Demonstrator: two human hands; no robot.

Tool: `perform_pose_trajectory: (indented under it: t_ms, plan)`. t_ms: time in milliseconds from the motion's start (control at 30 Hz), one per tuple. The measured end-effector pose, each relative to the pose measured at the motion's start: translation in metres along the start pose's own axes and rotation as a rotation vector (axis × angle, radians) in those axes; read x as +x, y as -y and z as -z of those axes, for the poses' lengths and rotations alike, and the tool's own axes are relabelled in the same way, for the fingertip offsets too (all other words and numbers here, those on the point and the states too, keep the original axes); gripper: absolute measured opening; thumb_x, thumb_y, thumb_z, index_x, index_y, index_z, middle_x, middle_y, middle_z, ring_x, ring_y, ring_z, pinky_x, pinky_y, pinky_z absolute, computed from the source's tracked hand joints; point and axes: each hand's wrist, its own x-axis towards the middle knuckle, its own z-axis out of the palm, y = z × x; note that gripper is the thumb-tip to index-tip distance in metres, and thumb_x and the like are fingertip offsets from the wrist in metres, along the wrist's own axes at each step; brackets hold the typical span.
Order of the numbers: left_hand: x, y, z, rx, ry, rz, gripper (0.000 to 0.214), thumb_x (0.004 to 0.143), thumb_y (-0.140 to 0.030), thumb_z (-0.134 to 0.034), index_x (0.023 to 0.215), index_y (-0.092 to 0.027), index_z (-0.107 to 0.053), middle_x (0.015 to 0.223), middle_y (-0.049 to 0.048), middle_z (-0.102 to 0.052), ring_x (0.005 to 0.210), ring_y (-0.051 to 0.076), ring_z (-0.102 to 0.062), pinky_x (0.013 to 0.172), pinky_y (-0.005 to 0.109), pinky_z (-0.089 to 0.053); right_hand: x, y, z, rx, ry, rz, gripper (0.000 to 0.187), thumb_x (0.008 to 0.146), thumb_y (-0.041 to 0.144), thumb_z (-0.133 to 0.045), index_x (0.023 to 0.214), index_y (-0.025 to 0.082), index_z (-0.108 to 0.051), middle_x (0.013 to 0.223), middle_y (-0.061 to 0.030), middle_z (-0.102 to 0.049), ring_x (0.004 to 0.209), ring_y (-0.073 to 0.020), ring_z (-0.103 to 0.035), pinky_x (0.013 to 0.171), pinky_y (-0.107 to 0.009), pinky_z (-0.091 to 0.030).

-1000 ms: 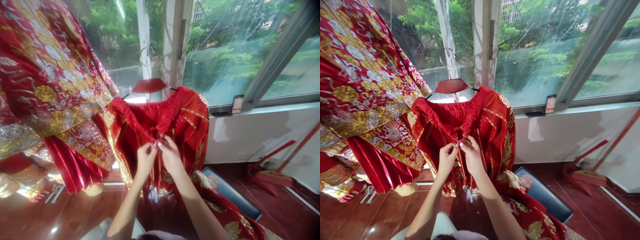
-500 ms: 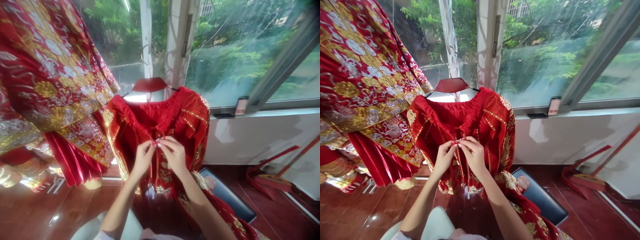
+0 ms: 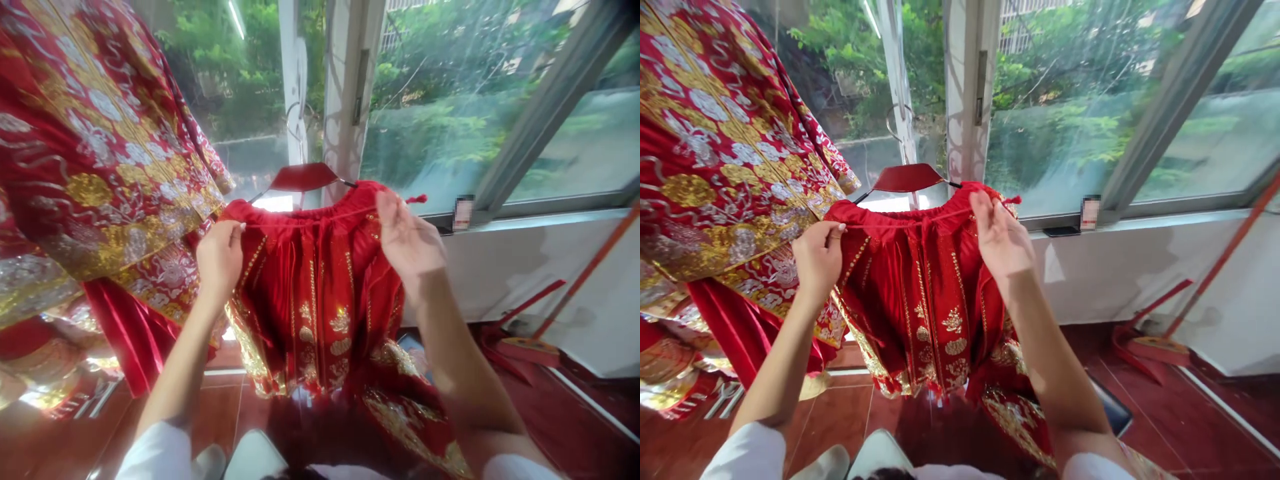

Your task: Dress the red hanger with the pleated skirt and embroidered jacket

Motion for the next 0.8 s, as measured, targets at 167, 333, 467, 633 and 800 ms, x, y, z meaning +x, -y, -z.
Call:
perform_pose_trajectory:
  t_ms: [167, 333, 467, 633, 800]
  plan:
    - [0.001, -0.034, -0.021, 0.079, -0.04, -0.022, 0.026, 0.092, -0.017, -0.038, 0.082, -0.015, -0.061, 0.082, 0.0099, -0.064, 0.07, 0.017, -0.054, 0.065, 0.03, -0.036, -0.006, -0.009, -0.064, -0.541, 0.003, 0.367, 0.03, 0.097, 0.03, -0.034, 0.117, 0.019, -0.054, 0.119, -0.0139, -0.063, 0.117, -0.023, -0.058, 0.094, -0.043, -0.048]
    - [0.014, -0.041, -0.022, -0.189, 0.218, 0.001, 0.018, 0.084, -0.031, -0.058, 0.071, -0.019, -0.062, 0.062, 0.0004, -0.061, 0.054, 0.013, -0.051, 0.055, 0.026, -0.033, 0.002, -0.011, -0.049, -1.185, 0.269, 0.554, 0.029, 0.096, 0.022, -0.041, 0.114, 0.009, -0.06, 0.092, -0.0156, -0.065, 0.09, -0.0257, -0.059, 0.084, -0.044, -0.046]
    - [0.018, -0.032, -0.028, -0.011, 0.408, -0.14, 0.03, 0.078, -0.036, -0.067, 0.056, -0.02, -0.055, 0.057, 0.0007, -0.057, 0.051, 0.014, -0.047, 0.052, 0.027, -0.026, 0.012, 0.003, -0.031, -1.316, 0.512, 0.704, 0.034, 0.099, 0.016, -0.031, 0.114, 0.014, -0.061, 0.077, -0.0088, -0.062, 0.078, -0.0201, -0.054, 0.078, -0.037, -0.042]
    - [0.013, -0.033, -0.032, 0.038, 0.523, -0.187, 0.017, 0.088, -0.022, -0.054, 0.074, -0.02, -0.063, 0.067, 0.003, -0.063, 0.058, 0.016, -0.054, 0.057, 0.028, -0.032, 0.006, 0.019, -0.041, -1.344, 0.597, 0.685, 0.032, 0.092, 0.006, -0.035, 0.091, 0.016, -0.066, 0.077, -0.0087, -0.063, 0.073, -0.0187, -0.052, 0.072, -0.034, -0.039]
    - [0.018, -0.036, -0.025, -0.17, 0.454, -0.138, 0.015, 0.08, -0.037, -0.066, 0.08, -0.021, -0.067, 0.075, 0.0014, -0.069, 0.061, 0.014, -0.056, 0.056, 0.025, -0.036, 0.0, 0.022, -0.046, -1.224, 0.481, 0.428, 0.019, 0.085, 0.024, -0.05, 0.072, 0.017, -0.061, 0.054, -0.0011, -0.052, 0.049, -0.0116, -0.041, 0.054, -0.028, -0.028]
